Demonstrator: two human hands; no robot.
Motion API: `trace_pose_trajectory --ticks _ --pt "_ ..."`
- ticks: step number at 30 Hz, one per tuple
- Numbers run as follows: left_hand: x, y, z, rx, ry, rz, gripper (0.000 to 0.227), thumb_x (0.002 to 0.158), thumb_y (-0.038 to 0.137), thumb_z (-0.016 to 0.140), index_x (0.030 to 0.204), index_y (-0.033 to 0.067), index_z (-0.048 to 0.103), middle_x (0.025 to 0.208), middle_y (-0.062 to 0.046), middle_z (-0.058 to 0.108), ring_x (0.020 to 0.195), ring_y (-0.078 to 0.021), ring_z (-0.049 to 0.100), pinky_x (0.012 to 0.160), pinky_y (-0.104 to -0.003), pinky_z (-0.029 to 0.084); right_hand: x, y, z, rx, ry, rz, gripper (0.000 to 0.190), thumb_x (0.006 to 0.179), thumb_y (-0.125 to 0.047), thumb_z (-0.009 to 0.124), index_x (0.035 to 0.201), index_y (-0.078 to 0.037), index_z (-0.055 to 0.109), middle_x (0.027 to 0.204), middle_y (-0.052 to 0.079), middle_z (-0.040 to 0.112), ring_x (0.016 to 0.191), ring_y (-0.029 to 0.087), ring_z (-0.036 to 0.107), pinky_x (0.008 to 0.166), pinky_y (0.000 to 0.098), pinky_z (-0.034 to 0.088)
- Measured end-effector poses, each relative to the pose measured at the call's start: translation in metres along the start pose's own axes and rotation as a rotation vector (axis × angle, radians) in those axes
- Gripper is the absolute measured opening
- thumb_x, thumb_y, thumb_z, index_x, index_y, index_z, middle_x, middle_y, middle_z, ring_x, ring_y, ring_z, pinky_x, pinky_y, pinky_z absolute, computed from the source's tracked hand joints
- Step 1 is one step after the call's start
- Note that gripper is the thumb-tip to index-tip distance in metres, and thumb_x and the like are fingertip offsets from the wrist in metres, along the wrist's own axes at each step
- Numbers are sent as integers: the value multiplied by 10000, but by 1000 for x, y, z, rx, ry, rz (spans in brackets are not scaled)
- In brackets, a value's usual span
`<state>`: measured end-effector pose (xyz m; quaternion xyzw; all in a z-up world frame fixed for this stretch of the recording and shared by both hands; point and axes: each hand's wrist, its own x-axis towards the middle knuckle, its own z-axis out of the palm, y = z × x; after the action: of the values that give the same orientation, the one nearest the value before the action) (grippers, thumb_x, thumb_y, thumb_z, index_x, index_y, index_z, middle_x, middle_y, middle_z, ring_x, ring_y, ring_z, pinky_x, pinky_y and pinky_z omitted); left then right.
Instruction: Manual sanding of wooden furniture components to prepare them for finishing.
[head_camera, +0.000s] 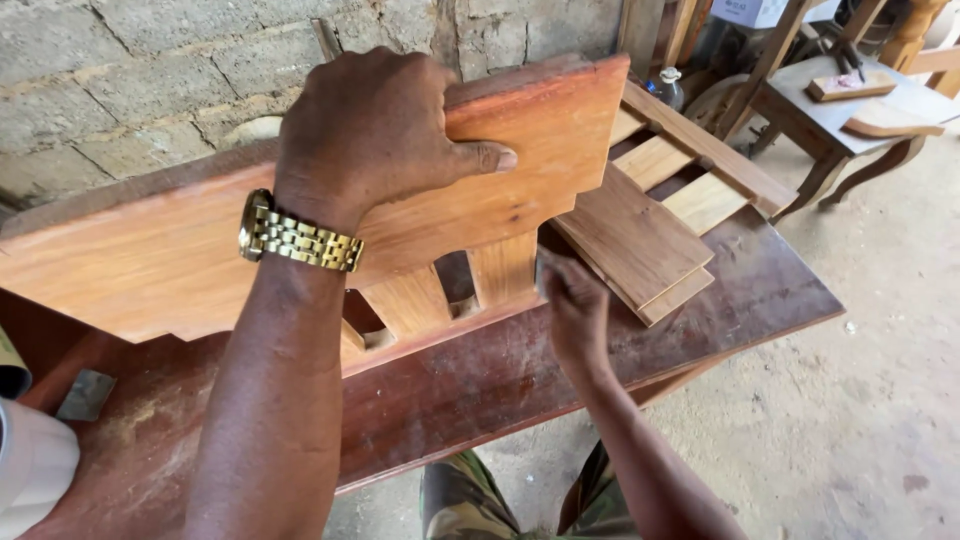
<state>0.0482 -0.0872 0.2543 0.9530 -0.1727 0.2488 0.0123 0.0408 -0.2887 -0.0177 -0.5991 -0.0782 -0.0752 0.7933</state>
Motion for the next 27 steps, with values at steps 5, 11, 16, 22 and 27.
trace_pose_trajectory --ticks 5,11,16,22,27 --pt "-1 2 -6 37 -11 -22 701 673 765 838 831 85 785 665 -156 712 604 -326 712 641 -494 595 -15 -27 6 -732 -55 -116 300 1003 -80 539 1273 -89 669 1146 96 747 806 113 738 688 337 656" --pt "0 -2 1 30 -28 -44 731 694 797 818 776 73 756 627 -130 693 566 -290 702 637 -473 598 1 30 -13 -883 -39 -443 164 1102 -94 519 1129 -74 680 1073 131 769 688 153 715 1108 448 568" --pt "3 -5 0 28 -35 -35 690 698 771 771 785 87 746 614 -104 685 527 -247 687 574 -439 593 -11 -26 3 -684 -135 -307 241 1042 -117 493 1207 -2 627 955 175 665 843 250 672 747 453 549" --pt "5 -5 9 10 -102 -18 695 760 793 780 834 105 729 629 -93 666 500 -222 655 528 -420 589 -1 -21 1 -861 -107 15 205 1086 -162 520 1132 8 625 896 206 621 795 395 650 755 516 513" --pt "3 -7 4 31 -94 -50 708 721 801 787 785 98 731 605 -76 673 494 -210 656 585 -422 588 -2 -24 1 -823 -140 -371 276 1040 -88 482 1262 -27 635 995 249 663 936 416 669 902 522 519"
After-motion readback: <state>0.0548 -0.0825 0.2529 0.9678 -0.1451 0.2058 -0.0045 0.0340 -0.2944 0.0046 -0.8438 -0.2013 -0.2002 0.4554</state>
